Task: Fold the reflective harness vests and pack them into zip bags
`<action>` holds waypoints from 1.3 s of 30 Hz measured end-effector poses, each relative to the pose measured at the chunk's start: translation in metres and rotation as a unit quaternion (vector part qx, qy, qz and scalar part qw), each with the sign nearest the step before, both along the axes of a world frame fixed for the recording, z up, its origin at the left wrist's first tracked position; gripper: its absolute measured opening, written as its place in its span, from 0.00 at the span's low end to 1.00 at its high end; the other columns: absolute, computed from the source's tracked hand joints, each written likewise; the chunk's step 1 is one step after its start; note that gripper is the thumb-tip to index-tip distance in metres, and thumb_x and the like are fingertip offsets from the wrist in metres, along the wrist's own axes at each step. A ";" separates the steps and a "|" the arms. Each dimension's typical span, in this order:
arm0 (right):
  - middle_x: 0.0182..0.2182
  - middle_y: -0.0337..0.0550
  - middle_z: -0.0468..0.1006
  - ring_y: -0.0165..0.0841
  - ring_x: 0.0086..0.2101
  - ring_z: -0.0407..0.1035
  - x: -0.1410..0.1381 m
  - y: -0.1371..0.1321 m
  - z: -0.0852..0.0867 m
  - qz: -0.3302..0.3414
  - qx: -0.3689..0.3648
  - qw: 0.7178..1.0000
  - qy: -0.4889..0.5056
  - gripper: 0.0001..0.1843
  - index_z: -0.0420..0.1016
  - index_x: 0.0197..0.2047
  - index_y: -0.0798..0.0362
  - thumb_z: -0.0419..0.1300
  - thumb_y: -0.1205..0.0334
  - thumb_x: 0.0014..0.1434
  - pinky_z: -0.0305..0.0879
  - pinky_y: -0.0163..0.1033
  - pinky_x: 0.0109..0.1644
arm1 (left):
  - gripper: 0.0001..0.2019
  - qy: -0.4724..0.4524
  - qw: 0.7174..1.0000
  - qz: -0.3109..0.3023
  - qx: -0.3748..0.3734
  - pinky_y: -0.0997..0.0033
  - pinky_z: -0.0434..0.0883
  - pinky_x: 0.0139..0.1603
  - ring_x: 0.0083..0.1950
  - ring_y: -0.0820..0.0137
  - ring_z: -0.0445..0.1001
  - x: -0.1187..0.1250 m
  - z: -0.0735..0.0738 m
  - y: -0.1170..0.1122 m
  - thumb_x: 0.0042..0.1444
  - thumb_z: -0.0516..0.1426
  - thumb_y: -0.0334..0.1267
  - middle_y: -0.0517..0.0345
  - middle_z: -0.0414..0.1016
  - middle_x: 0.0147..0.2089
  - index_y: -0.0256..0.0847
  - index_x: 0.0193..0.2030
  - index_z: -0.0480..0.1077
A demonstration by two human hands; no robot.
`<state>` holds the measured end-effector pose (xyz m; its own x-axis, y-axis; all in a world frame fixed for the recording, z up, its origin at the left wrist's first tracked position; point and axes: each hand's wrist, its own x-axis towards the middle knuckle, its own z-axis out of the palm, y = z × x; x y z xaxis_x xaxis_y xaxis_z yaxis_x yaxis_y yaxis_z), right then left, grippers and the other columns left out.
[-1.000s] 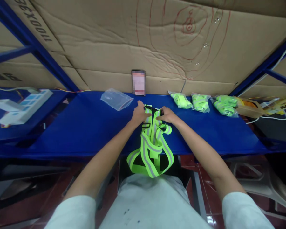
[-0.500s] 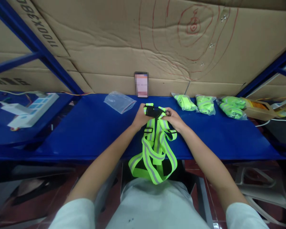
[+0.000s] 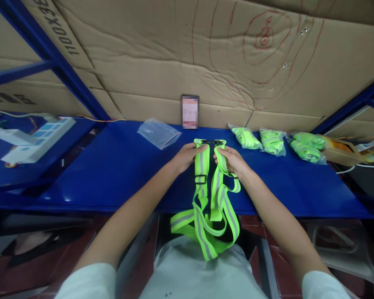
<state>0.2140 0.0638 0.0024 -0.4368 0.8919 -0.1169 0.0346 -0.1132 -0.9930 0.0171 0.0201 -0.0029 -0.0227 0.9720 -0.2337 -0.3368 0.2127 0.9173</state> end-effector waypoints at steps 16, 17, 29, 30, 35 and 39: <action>0.31 0.39 0.82 0.36 0.27 0.75 0.003 -0.018 0.005 -0.018 -0.029 0.998 0.053 0.19 0.80 0.44 0.48 0.71 0.43 0.58 0.72 0.40 0.33 | 0.22 -0.049 0.999 -0.010 -0.004 0.63 0.79 0.42 0.34 0.62 0.82 0.019 0.011 -0.018 0.46 0.74 0.53 0.54 0.84 0.35 0.38 0.41 0.80; 0.31 0.38 0.82 0.35 0.26 0.74 0.003 -0.018 0.005 -0.010 -0.021 0.999 0.045 0.17 0.81 0.44 0.47 0.70 0.45 0.59 0.71 0.40 0.31 | 0.21 -0.065 0.998 -0.020 -0.017 0.63 0.79 0.40 0.33 0.62 0.82 0.018 0.011 -0.020 0.47 0.73 0.53 0.54 0.83 0.34 0.38 0.40 0.80; 0.31 0.37 0.82 0.38 0.33 0.72 0.001 -0.020 -0.007 -0.043 0.006 0.999 -0.032 0.06 0.89 0.37 0.42 0.71 0.55 0.54 0.66 0.40 0.39 | 0.17 -0.024 0.999 -0.031 -0.027 0.60 0.72 0.65 0.58 0.57 0.80 0.010 -0.002 -0.029 0.53 0.71 0.45 0.55 0.85 0.52 0.46 0.49 0.84; 0.30 0.36 0.82 0.36 0.31 0.71 0.002 -0.020 -0.006 -0.045 0.003 0.998 -0.035 0.06 0.89 0.37 0.42 0.72 0.56 0.54 0.65 0.39 0.38 | 0.18 -0.014 0.999 -0.039 -0.026 0.60 0.71 0.65 0.59 0.56 0.80 0.009 -0.002 -0.028 0.53 0.71 0.45 0.55 0.85 0.53 0.47 0.51 0.83; 0.26 0.36 0.78 0.32 0.29 0.67 0.004 -0.027 -0.003 -0.035 0.025 0.999 -0.017 0.04 0.90 0.37 0.42 0.72 0.59 0.57 0.63 0.36 0.35 | 0.16 0.061 0.991 -0.117 -0.023 0.63 0.74 0.56 0.53 0.58 0.81 0.000 0.008 -0.026 0.53 0.71 0.46 0.55 0.85 0.47 0.42 0.47 0.83; 0.26 0.36 0.75 0.31 0.31 0.66 0.005 -0.034 -0.006 -0.050 0.052 0.997 -0.006 0.05 0.89 0.37 0.44 0.71 0.63 0.59 0.64 0.34 0.37 | 0.18 0.077 0.984 -0.162 -0.023 0.67 0.73 0.51 0.45 0.64 0.79 0.001 0.013 -0.028 0.51 0.72 0.45 0.57 0.84 0.42 0.36 0.45 0.82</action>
<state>0.2190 0.0295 -0.0034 -0.3442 0.9385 -0.0262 0.0401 -0.0132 -0.9991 0.0180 -0.0076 0.0101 0.2470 0.9226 -0.2964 -0.1016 0.3289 0.9389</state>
